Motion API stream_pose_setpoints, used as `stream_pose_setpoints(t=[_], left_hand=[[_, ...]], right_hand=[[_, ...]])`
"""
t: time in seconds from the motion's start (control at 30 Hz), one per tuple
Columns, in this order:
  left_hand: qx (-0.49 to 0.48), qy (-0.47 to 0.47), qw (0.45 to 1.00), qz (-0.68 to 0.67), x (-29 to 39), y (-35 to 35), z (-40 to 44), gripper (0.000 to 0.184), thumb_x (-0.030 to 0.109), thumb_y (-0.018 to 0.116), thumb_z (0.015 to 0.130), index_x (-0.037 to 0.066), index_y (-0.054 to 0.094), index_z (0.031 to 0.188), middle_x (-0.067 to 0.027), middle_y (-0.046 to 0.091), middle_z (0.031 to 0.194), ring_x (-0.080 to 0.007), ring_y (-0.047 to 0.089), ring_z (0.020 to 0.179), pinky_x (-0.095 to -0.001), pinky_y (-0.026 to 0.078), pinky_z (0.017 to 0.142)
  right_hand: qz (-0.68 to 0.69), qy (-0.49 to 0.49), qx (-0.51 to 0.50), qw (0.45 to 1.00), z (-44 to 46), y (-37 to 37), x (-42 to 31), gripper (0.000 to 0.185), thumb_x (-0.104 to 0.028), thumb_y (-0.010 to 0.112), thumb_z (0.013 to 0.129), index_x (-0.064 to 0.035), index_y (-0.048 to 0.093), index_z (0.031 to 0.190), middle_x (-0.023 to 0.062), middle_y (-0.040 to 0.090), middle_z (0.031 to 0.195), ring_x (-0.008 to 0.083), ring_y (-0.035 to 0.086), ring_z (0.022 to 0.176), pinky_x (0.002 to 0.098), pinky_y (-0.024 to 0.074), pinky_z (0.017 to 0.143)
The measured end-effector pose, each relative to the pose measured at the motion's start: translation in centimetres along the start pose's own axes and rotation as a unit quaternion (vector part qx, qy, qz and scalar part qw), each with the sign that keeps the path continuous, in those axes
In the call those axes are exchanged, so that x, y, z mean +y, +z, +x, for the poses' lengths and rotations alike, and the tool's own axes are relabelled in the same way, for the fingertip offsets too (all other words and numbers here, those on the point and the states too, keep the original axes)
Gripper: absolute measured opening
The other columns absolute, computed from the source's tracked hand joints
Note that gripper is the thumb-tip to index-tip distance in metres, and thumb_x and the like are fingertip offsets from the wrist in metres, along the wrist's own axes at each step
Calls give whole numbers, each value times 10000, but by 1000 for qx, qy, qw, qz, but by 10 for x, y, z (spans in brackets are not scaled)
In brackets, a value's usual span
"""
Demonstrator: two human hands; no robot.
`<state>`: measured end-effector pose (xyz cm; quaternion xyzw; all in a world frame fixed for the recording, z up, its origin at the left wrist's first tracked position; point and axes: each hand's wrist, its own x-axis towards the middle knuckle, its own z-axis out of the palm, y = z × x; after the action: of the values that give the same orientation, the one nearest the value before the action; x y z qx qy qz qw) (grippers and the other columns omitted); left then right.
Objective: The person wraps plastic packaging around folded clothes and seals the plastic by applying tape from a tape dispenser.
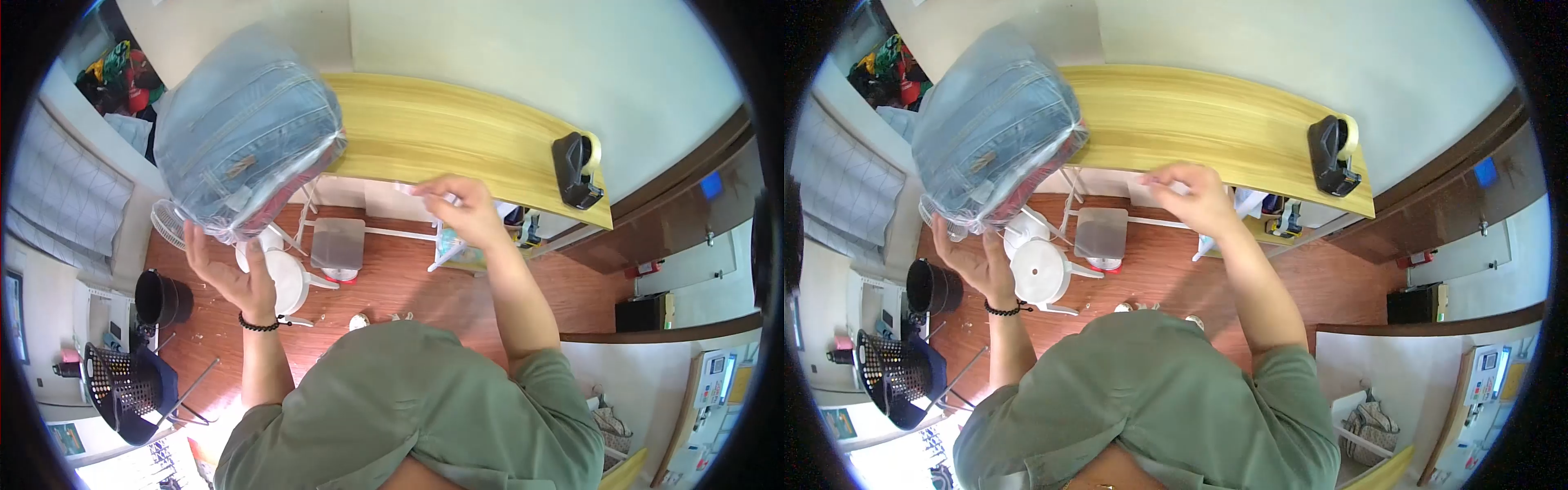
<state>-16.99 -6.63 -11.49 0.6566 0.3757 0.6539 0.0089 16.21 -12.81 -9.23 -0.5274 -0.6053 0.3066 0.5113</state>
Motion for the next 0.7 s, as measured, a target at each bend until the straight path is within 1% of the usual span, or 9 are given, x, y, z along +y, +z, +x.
stream_pose_setpoints(t=[0.03, 0.1, 0.13, 0.33, 0.37, 0.43, 0.5, 0.63, 0.7], left_hand=[[-21, 16, 999, 27, 3, -3, 6, 750, 146, 742, 855, 9, 333, 1469, -210, 313, 1534, -355, 307, 1425, -491, 214, 1177], [-32, 30, 998, 46, 1, -2, 14, 788, 164, 802, 794, 21, 386, 1449, -205, 347, 1520, -377, 322, 1411, -501, 227, 1153], [-51, 50, 994, 77, 3, -2, 20, 799, 173, 813, 780, 29, 396, 1445, -203, 357, 1516, -381, 323, 1410, -503, 227, 1147], [-131, 143, 964, 183, 21, 27, 62, 764, 260, 862, 694, 111, 542, 1371, -187, 415, 1477, -397, 334, 1398, -511, 243, 1097], [-148, 122, 964, 185, 26, 37, 67, 725, 275, 855, 687, 165, 580, 1348, -168, 430, 1469, -394, 338, 1396, -518, 252, 1083], [-173, 135, 949, 228, 32, 56, 74, 722, 272, 852, 688, 203, 577, 1353, -152, 429, 1475, -387, 338, 1398, -525, 255, 1081], [-180, 148, 935, 267, 29, 75, 82, 724, 269, 849, 683, 264, 577, 1354, -126, 419, 1491, -370, 334, 1405, -532, 269, 1072], [-205, 124, 914, 327, 23, 91, 92, 746, 308, 857, 667, 251, 581, 1358, -130, 418, 1496, -366, 331, 1413, -524, 253, 1098], [-215, 117, 913, 327, 26, 87, 90, 735, 304, 851, 680, 254, 579, 1361, -130, 415, 1500, -364, 328, 1417, -522, 255, 1101]], right_hand=[[0, -11, -31, 999, 17, 14, -8, 181, -121, 669, 872, -8, 747, 990, 93, 756, 1003, 145, 681, 952, 297, 512, 886], [42, -2, -64, 997, 45, 38, -10, 103, -102, 663, 880, -4, 685, 858, 99, 744, 1028, 155, 658, 990, 313, 497, 912], [62, 2, -81, 995, 57, 45, -11, 130, -92, 660, 885, -1, 654, 792, 102, 738, 1041, 160, 647, 1009, 321, 489, 925], [67, -18, -168, 983, 103, 63, -9, 120, -99, 659, 887, -5, 659, 811, 92, 740, 1034, 167, 646, 1013, 328, 488, 932], [65, -26, -169, 983, 109, 65, -5, 127, -110, 664, 879, -7, 670, 805, 93, 744, 1010, 160, 658, 996, 326, 497, 916], [62, -43, -173, 982, 122, 66, -1, 142, -132, 673, 862, -10, 692, 792, 96, 754, 963, 146, 683, 961, 321, 515, 885], [1, -37, -180, 983, 132, 61, -2, 140, -118, 662, 875, -7, 692, 795, 99, 751, 980, 149, 672, 970, 341, 508, 891], [-137, -45, -138, 980, 148, 49, 0, 176, -191, 714, 861, -28, 719, 794, 112, 742, 886, 170, 685, 889, 366, 499, 835], [-258, -192, -86, 943, 156, 42, 5, 229, -275, 758, 825, -49, 732, 797, 104, 722, 812, 203, 672, 807, 373, 481, 790]])
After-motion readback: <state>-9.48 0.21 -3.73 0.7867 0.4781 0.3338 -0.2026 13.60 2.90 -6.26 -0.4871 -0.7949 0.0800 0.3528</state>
